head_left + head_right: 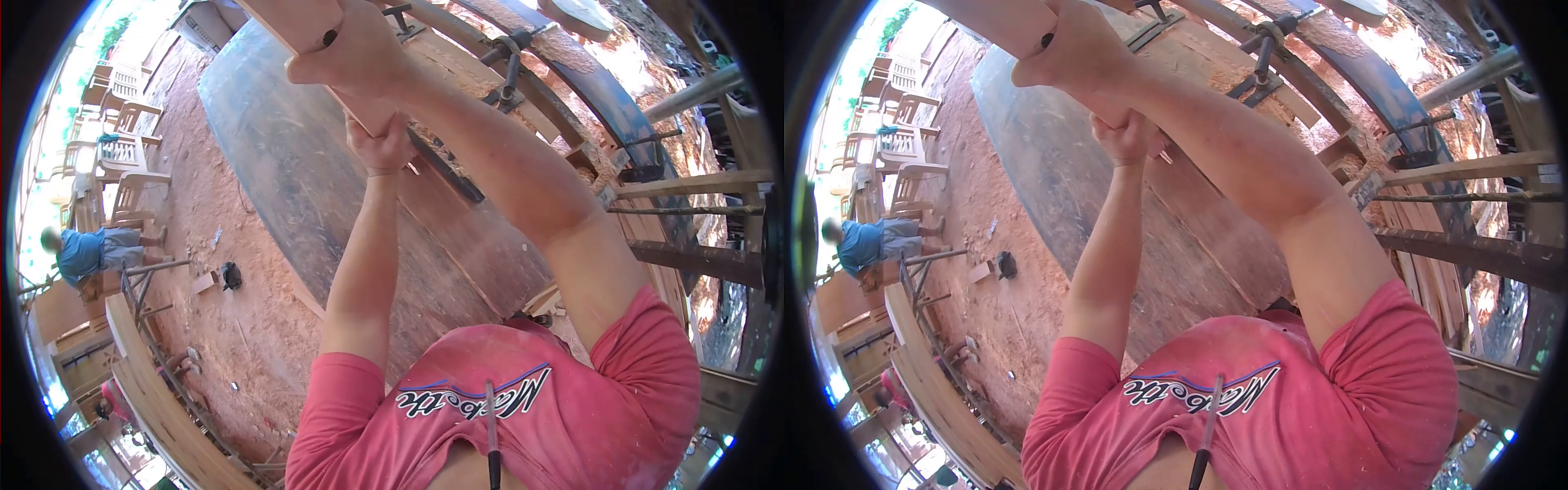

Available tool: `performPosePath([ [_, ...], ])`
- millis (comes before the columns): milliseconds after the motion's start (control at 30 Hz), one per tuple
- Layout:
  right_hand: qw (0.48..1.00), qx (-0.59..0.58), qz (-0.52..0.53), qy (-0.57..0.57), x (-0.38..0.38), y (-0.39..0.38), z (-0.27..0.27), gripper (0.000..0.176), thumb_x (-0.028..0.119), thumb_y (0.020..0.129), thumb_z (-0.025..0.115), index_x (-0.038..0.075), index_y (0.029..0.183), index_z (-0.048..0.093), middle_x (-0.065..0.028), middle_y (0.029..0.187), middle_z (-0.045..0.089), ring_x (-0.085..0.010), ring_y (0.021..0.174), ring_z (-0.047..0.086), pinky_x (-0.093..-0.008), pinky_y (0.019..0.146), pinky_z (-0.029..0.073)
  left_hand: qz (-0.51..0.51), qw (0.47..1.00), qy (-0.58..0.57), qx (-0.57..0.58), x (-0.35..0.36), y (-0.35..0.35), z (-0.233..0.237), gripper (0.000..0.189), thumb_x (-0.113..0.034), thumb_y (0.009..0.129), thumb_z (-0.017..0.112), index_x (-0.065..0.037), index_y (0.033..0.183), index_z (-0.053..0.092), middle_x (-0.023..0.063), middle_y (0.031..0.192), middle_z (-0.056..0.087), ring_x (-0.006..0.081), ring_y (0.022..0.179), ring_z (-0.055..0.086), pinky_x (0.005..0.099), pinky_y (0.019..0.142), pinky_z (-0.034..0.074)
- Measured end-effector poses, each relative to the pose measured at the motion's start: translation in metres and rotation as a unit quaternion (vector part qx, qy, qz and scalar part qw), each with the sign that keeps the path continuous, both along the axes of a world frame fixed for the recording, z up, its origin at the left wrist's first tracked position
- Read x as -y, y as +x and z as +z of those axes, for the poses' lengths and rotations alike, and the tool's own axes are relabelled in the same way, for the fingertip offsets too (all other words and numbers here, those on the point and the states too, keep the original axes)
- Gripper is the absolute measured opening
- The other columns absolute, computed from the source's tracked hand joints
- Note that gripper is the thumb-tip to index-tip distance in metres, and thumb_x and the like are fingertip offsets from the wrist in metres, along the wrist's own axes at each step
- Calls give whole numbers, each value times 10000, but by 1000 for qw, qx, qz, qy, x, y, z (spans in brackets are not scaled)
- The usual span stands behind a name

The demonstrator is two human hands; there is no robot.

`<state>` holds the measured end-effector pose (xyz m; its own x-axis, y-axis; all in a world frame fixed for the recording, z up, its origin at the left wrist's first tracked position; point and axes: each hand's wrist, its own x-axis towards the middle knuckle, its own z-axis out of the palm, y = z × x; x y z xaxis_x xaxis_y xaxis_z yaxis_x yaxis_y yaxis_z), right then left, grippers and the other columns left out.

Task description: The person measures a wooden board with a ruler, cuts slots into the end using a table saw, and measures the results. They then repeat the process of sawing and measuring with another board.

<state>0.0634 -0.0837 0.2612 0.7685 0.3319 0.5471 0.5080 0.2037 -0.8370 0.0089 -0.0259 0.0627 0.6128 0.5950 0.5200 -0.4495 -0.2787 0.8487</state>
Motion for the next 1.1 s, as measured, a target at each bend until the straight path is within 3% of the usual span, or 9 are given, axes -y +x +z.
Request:
performPosePath([
  [33, 1000, 1, 4, -1, -1, 1, 0, 500, 197, 624, 732, -45, 1035, 586, -144, 875, 649, -233, 822, 641, -356, 740, 508, 11, 1000, -6, 7, -1, 1, -1, 429, -106, 725, 779, 22, 1077, 570, 113, 994, 685, 192, 917, 658, 337, 811, 520],
  [267, 1000, -2, 20, 10, 0, 0, 3, 480, 168, 638, 724, -46, 1044, 584, -135, 879, 644, -216, 836, 635, -347, 746, 506, 18, 1000, 13, 20, -4, 3, -4, 387, -99, 734, 768, 19, 1053, 582, 108, 983, 689, 190, 902, 662, 334, 806, 520],
  [333, 1000, -3, 19, 7, 1, 0, 5, 484, 165, 639, 725, -48, 1050, 583, -133, 880, 643, -210, 831, 630, -344, 746, 504, -33, 999, 0, -2, -7, 4, -3, 555, -65, 704, 786, 33, 1185, 529, 109, 1087, 619, 196, 966, 620, 329, 833, 507],
  [533, 1000, 0, 22, 6, -1, 0, 8, 498, 159, 650, 721, -44, 1083, 581, -121, 892, 645, -191, 831, 617, -335, 761, 499, 16, 999, 51, -11, -12, 6, -9, 540, -88, 701, 815, 32, 1153, 547, 107, 1074, 628, 196, 960, 621, 328, 833, 504],
  [667, 999, -3, 47, 14, -3, 2, 7, 511, 163, 656, 721, -38, 1105, 581, -120, 902, 650, -191, 847, 625, -335, 771, 499, 12, 1000, 20, 20, -12, 11, -10, 541, -104, 698, 827, 31, 1146, 555, 113, 1079, 628, 206, 958, 626, 329, 838, 504],
  [833, 1000, 23, 20, 2, -10, 6, 4, 518, 169, 659, 722, -35, 1115, 584, -132, 914, 655, -204, 873, 641, -342, 781, 502, 19, 999, 22, -14, -20, 15, -14, 555, -103, 684, 833, 36, 1146, 559, 131, 1097, 628, 244, 970, 635, 339, 848, 505],
  [1100, 1000, 29, -3, 0, -29, 26, -6, 544, 197, 643, 733, -26, 1122, 601, -135, 915, 664, -220, 874, 651, -351, 781, 506, 35, 999, 40, -2, -29, 25, -9, 525, -124, 678, 844, 33, 1101, 576, 126, 1064, 639, 235, 938, 642, 350, 806, 512],
])
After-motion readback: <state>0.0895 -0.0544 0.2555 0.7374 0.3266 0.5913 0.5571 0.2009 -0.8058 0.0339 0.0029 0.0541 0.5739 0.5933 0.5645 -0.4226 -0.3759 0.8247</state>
